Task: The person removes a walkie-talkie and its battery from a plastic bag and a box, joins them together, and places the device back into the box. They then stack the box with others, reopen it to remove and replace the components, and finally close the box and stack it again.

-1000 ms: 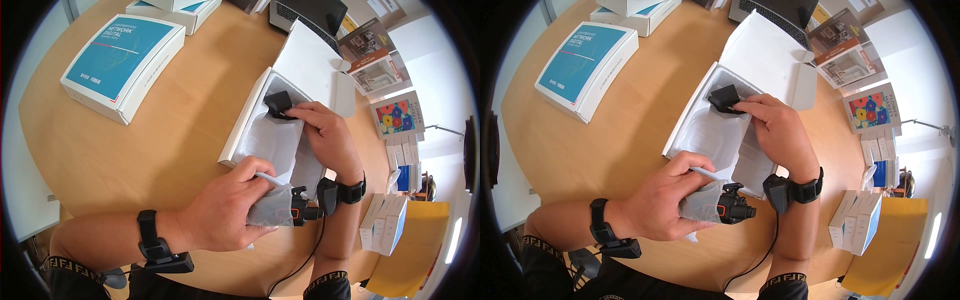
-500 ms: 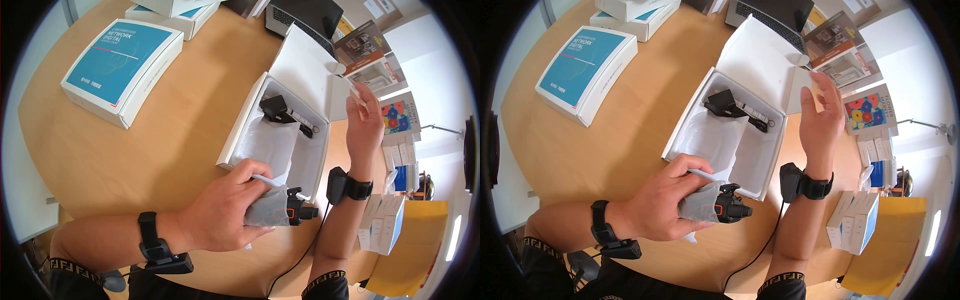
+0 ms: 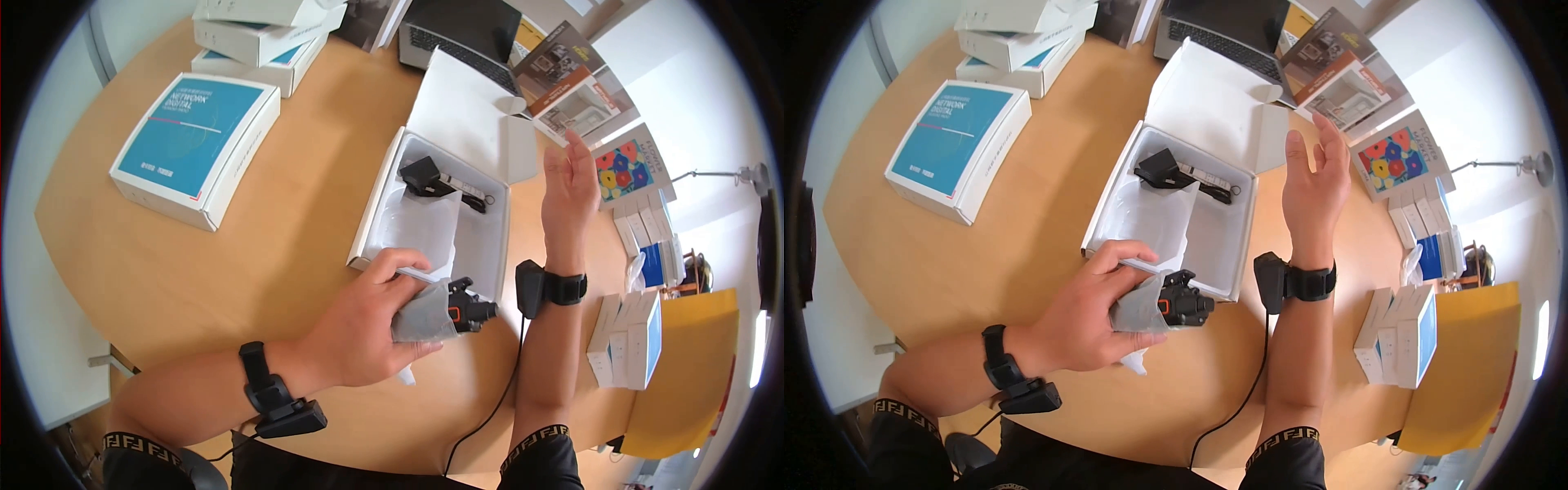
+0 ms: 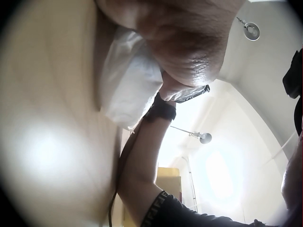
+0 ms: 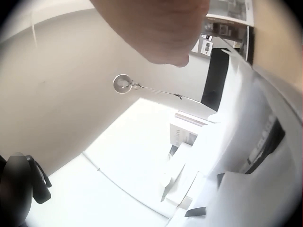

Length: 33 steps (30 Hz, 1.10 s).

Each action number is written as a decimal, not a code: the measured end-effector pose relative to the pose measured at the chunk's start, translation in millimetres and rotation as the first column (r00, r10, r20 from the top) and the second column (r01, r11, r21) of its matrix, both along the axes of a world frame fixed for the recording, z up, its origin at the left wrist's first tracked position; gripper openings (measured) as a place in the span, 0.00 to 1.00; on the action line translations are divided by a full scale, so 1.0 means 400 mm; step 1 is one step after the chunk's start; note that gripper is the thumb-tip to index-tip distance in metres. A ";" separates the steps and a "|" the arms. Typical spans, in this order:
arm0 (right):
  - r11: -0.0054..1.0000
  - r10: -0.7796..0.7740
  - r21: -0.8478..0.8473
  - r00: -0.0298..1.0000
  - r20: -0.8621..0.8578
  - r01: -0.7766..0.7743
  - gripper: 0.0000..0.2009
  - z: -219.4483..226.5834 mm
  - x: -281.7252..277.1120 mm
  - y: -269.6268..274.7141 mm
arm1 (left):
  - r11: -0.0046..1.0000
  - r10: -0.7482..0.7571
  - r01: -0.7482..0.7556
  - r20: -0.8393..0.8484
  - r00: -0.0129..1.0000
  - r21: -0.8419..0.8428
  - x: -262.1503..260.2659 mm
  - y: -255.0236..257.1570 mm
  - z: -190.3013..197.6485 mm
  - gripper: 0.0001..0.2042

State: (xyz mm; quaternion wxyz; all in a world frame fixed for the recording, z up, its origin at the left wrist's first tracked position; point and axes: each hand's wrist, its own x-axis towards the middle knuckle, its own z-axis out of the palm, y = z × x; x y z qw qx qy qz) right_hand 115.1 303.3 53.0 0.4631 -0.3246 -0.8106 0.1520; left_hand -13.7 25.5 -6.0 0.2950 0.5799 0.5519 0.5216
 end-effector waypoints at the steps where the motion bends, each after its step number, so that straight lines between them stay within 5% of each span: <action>1: 0.996 0.085 0.006 0.989 -0.125 -0.085 0.19 0.011 0.001 -0.020 | 1.000 -0.009 0.009 -0.014 1.000 0.006 0.000 -0.001 0.003 0.26; 4: 0.973 0.166 -0.112 0.948 -0.271 -0.203 0.16 0.045 0.018 -0.120 | 1.000 0.004 -0.004 -0.024 1.000 -0.028 0.002 0.005 0.016 0.25; 10: 0.845 0.354 -0.326 0.901 -0.253 -0.423 0.13 -0.004 0.102 -0.341 | 0.996 0.077 -0.077 0.000 0.997 -0.043 0.017 0.003 0.018 0.24; 12: 0.787 0.412 -0.363 0.863 -0.292 -0.499 0.14 -0.028 0.135 -0.397 | 0.983 0.139 -0.132 -0.052 0.989 0.128 0.021 0.000 0.013 0.23; 17: 0.710 0.473 -0.356 0.786 -0.399 -0.608 0.18 -0.078 0.187 -0.486 | 0.991 0.009 -0.008 -0.006 1.000 0.131 0.044 -0.018 0.005 0.25; 26: 0.713 0.333 -0.456 0.829 -0.448 -0.533 0.31 -0.115 0.168 -0.557 | 0.972 -0.101 0.132 0.158 0.982 -0.195 0.056 -0.045 0.019 0.25; 28: 0.588 0.339 -0.559 0.805 -0.487 -0.585 0.32 -0.122 0.168 -0.550 | 0.964 -0.130 0.172 0.203 0.971 -0.204 0.056 -0.036 0.017 0.24; 33: 0.484 0.293 -0.592 0.757 -0.584 -0.644 0.28 -0.128 0.184 -0.548 | 0.967 -0.116 0.141 0.125 0.985 -0.211 0.067 -0.041 0.034 0.25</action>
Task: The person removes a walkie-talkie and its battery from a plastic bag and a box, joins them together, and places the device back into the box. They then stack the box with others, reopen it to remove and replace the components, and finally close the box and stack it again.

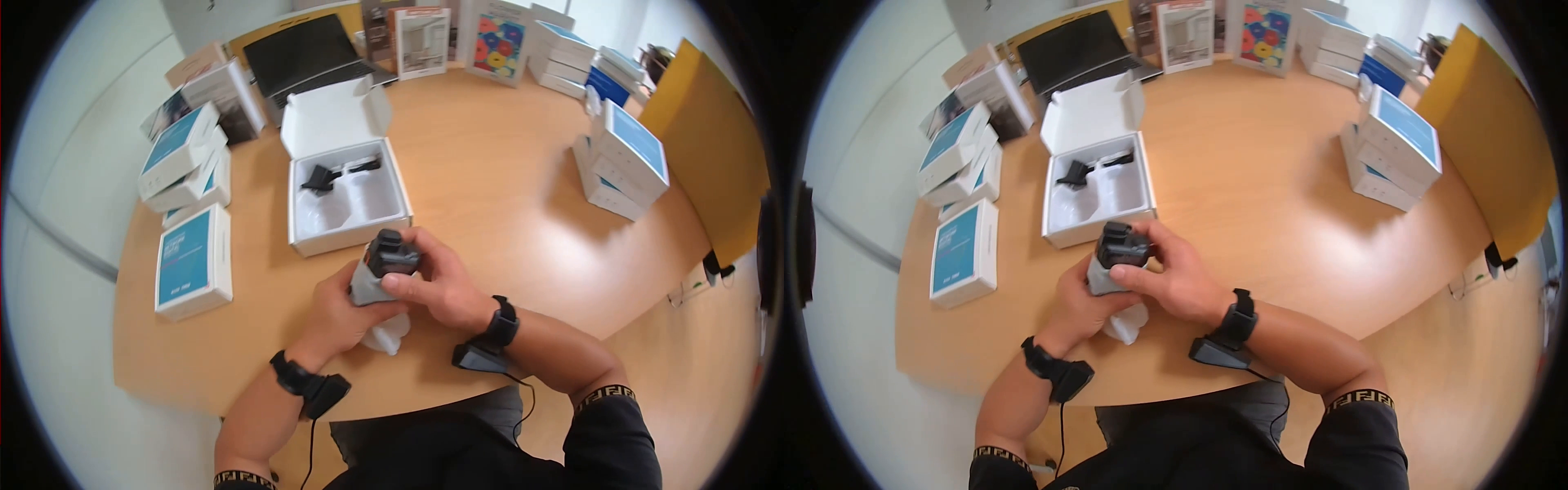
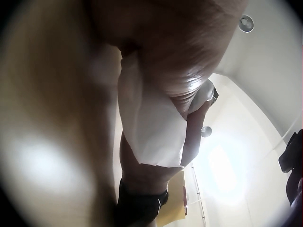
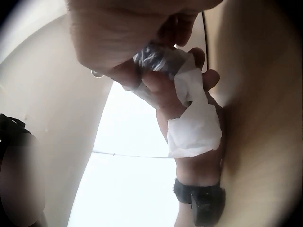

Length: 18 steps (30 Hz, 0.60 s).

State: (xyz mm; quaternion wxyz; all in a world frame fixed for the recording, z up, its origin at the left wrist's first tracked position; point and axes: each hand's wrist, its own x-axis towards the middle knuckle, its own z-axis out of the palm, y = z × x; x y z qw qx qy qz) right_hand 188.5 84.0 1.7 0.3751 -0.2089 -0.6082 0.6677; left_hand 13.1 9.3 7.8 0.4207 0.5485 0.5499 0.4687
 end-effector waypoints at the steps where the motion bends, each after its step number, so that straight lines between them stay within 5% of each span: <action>1: 0.996 0.038 -0.075 0.997 -0.074 -0.043 0.27 -0.002 0.001 0.003 | 1.000 0.004 -0.004 0.024 1.000 -0.019 0.001 -0.001 0.002 0.26; 8: 0.978 -0.011 -0.198 0.944 -0.331 -0.058 0.22 0.004 0.011 0.022 | 0.998 0.013 -0.010 0.041 0.999 -0.061 0.008 0.002 -0.007 0.21; 14: 0.936 -0.303 -0.297 0.866 -0.398 0.191 0.22 0.016 0.069 0.119 | 0.999 -0.015 0.016 0.025 1.000 -0.044 0.016 0.002 -0.013 0.20; 18: 0.795 -0.530 -0.534 0.758 -0.380 0.289 0.22 0.012 0.116 0.208 | 0.998 -0.034 0.034 -0.001 0.999 -0.046 0.013 0.004 -0.023 0.20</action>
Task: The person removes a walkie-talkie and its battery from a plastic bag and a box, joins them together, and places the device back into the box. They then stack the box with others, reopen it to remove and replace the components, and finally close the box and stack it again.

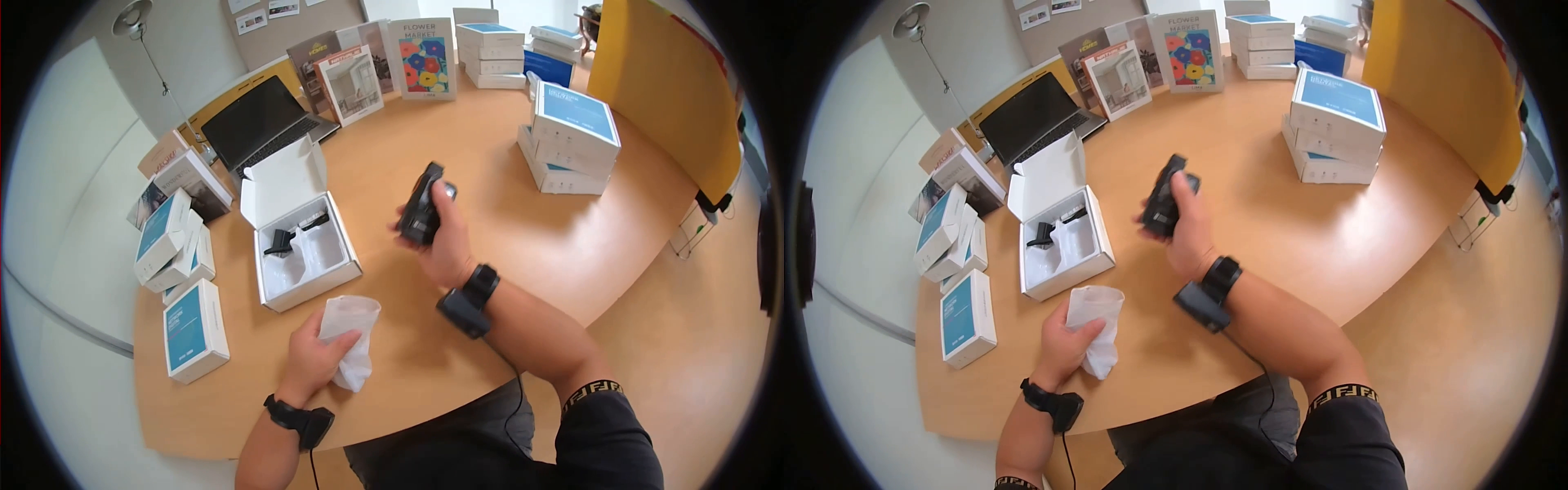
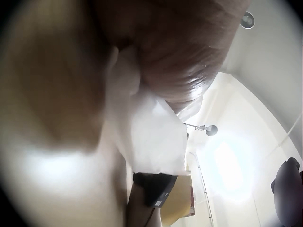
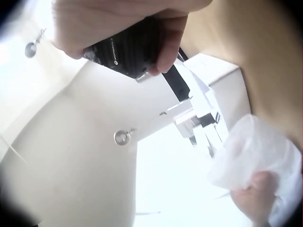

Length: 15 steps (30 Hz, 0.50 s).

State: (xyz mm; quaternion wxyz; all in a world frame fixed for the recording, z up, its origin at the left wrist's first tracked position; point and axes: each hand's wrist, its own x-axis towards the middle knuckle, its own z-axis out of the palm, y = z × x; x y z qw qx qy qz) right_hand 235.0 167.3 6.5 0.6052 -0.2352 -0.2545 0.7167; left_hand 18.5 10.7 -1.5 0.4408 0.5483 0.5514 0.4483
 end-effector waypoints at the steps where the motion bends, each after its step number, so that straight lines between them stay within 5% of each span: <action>1: 1.000 0.008 -0.006 1.000 -0.015 -0.008 0.22 -0.011 0.011 0.016 | 1.000 0.008 -0.008 -0.015 1.000 -0.006 0.001 -0.007 0.002 0.20; 15: 1.000 0.001 0.028 0.964 -0.267 0.007 0.29 -0.033 0.101 0.120 | 0.992 0.051 -0.015 -0.300 0.953 0.123 0.141 0.113 0.053 0.28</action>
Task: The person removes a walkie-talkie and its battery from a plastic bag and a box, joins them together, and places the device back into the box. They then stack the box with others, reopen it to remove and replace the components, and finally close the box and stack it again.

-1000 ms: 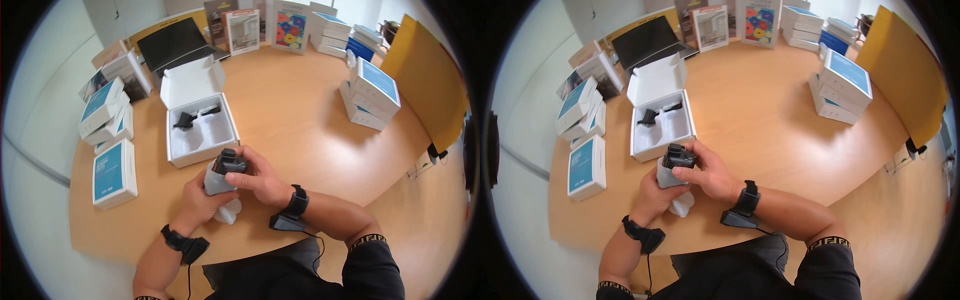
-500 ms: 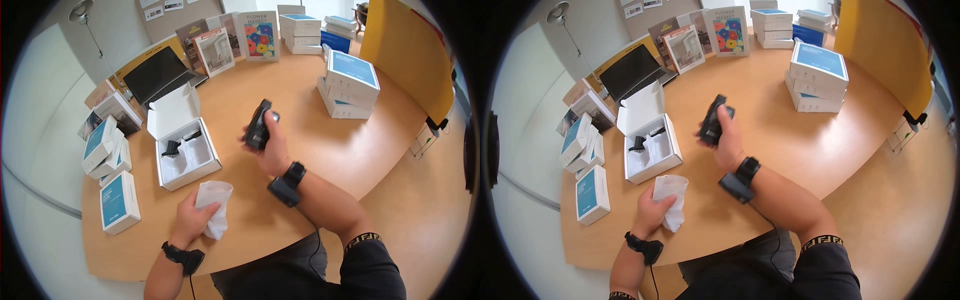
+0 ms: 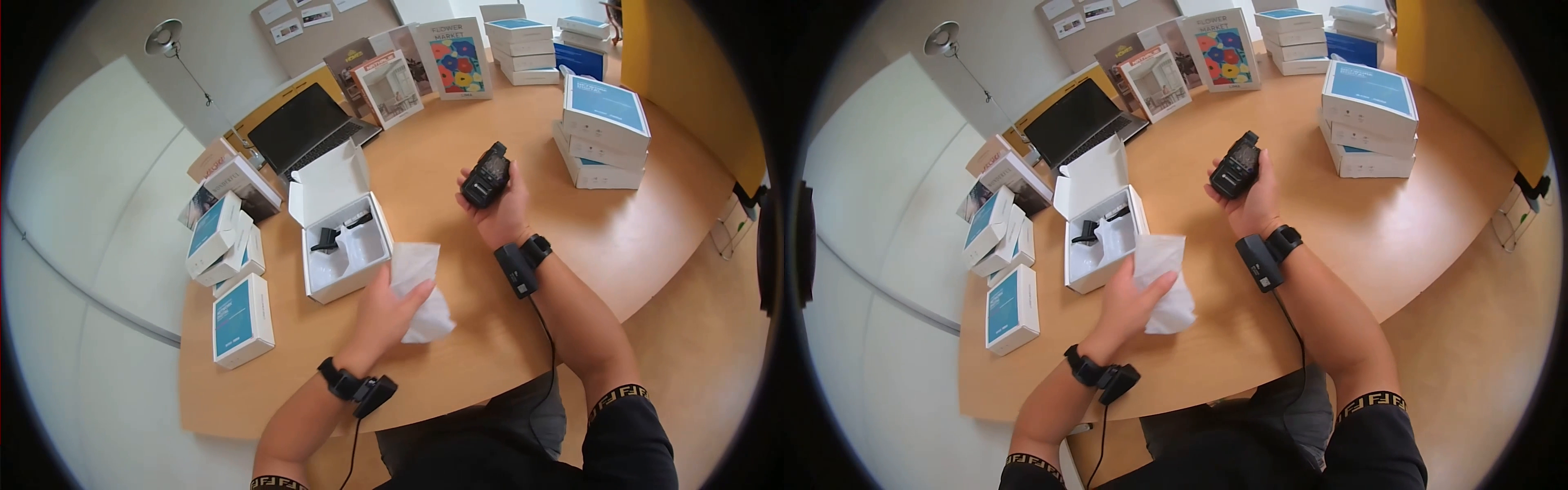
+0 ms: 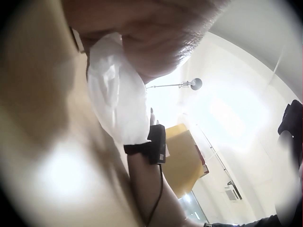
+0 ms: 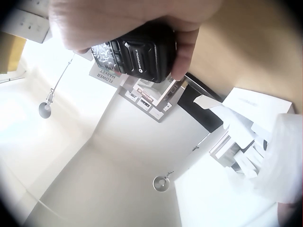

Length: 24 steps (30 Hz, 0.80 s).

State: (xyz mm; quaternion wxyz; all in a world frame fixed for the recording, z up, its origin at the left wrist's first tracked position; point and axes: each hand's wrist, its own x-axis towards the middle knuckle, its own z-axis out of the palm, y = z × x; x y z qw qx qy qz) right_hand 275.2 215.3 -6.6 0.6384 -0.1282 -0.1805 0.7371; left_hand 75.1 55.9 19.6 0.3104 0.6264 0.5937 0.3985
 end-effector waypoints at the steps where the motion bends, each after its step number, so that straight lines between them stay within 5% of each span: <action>1: 1.000 -0.020 -0.001 1.000 -0.005 0.020 0.29 0.003 0.005 0.002 | 1.000 0.000 0.000 0.021 1.000 0.026 0.016 0.015 -0.002 0.30; 2: 0.999 -0.042 0.000 0.999 -0.008 0.042 0.29 0.007 0.010 0.005 | 0.998 -0.022 0.024 0.024 0.999 -0.060 0.038 0.021 0.017 0.30; 9: 0.994 -0.094 0.059 0.995 -0.046 0.097 0.28 0.020 0.036 0.015 | 0.999 -0.027 0.031 -0.134 0.991 0.029 0.083 0.002 -0.010 0.41; 12: 0.990 -0.092 0.096 0.992 -0.084 0.100 0.26 0.036 0.042 0.010 | 0.981 0.079 -0.015 -0.331 0.940 0.193 0.067 -0.015 -0.028 0.39; 16: 0.988 0.033 0.154 0.998 -0.050 -0.025 0.24 0.059 0.042 -0.006 | 0.957 0.122 -0.014 -0.359 0.925 0.289 0.044 -0.048 -0.027 0.33; 18: 0.971 0.122 0.214 0.992 -0.035 -0.111 0.23 0.077 0.036 -0.029 | 0.983 0.046 -0.032 -0.075 0.996 0.183 0.027 -0.065 -0.025 0.28; 19: 0.953 0.163 0.253 0.986 0.028 -0.165 0.23 0.085 0.029 -0.044 | 0.983 0.054 -0.040 -0.072 0.996 0.181 0.017 -0.071 -0.031 0.28; 21: 0.929 0.216 0.284 0.971 0.099 -0.235 0.24 0.116 0.007 -0.090 | 0.994 0.023 -0.056 0.334 0.942 0.089 -0.004 -0.087 -0.043 0.26; 24: 0.860 0.222 0.360 0.900 0.374 -0.362 0.34 0.153 -0.042 -0.164 | 0.998 -0.002 -0.028 0.449 0.894 0.060 -0.024 -0.112 -0.009 0.24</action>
